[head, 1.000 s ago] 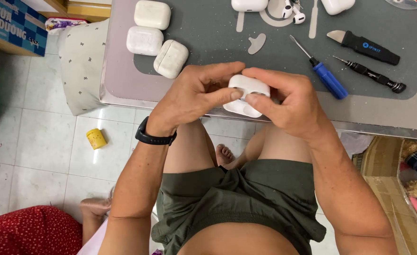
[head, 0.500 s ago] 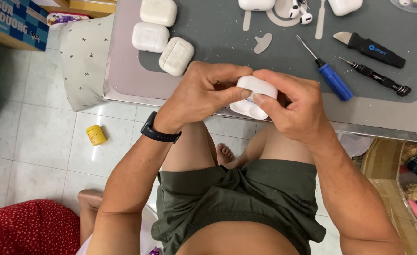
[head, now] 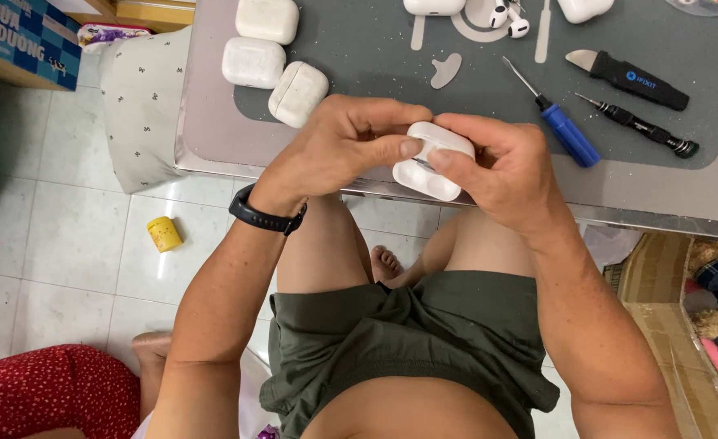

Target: Disassembling and inspecting an earbud charging case using a screwdriver and prying tool

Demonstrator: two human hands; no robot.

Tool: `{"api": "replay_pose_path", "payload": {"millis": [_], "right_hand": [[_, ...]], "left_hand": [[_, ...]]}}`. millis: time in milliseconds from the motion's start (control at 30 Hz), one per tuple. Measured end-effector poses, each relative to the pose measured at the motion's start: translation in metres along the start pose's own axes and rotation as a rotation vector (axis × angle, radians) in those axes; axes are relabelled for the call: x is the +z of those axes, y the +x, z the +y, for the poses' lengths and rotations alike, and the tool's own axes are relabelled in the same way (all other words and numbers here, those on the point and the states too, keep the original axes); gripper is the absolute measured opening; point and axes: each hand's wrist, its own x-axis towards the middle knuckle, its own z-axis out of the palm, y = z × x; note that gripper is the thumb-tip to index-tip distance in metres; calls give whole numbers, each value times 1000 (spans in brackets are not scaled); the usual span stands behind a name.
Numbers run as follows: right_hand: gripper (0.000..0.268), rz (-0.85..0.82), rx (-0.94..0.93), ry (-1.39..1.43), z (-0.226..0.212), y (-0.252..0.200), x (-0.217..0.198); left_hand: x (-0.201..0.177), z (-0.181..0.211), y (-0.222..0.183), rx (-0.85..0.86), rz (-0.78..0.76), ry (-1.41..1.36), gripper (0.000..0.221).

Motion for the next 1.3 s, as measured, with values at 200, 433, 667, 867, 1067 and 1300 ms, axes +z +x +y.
{"api": "replay_pose_path", "payload": {"millis": [200,433,667,867,1067,1300], "right_hand": [[23,-23,-108,-76,0,-1,1],[24,-7,-159,-154,-2,-2,0],[30,27,-56,-58,1,-2,2],[39,38,409,226,-13,18,3],[33,46,631,228,-26,35,5],[50,48,216,461,18,-3,-2]], "left_hand": [[5,-3,-4,49,15,54,32],[10,-5,-5,104,32,103,30],[12,-1,-2,93,95,49,27],[18,-7,3,77,130,46,30],[24,-11,2,126,168,89,36],[21,-10,6,55,267,-44,25]]}}
